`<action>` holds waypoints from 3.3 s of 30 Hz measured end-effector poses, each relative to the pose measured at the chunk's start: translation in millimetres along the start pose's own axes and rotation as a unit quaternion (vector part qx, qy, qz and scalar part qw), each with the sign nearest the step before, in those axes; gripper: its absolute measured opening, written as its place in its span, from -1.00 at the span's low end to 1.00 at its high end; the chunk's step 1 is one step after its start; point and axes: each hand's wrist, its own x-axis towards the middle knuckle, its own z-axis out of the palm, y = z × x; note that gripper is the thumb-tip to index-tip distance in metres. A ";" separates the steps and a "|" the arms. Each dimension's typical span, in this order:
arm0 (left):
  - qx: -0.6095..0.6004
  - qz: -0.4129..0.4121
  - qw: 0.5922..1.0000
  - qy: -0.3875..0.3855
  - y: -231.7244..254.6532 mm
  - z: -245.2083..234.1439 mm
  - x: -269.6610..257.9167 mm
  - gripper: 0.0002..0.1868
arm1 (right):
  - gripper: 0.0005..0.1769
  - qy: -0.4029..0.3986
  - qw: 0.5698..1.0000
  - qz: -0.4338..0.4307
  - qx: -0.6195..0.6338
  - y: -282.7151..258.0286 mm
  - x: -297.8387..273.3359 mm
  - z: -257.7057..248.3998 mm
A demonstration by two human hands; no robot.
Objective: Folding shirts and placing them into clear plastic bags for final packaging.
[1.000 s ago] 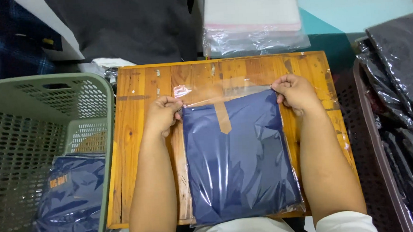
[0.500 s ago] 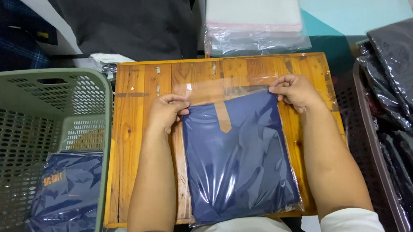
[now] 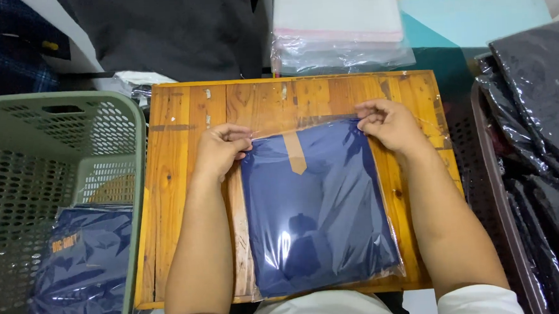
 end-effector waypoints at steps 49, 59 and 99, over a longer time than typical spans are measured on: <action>0.045 0.117 0.974 -0.189 7.4 -43.5 -20.9 -0.76 | -0.82 -0.065 0.961 -0.146 -0.228 -36.1 -43.4 -16.5; 0.058 0.114 0.971 -0.200 4.3 -44.5 -21.3 -0.76 | -0.83 -0.094 0.948 -0.134 -0.273 -42.1 -43.9 -17.2; 0.430 0.324 0.841 0.047 -12.6 -67.2 -50.0 -0.73 | -0.52 0.056 0.884 -0.179 -0.428 33.0 -71.3 -57.5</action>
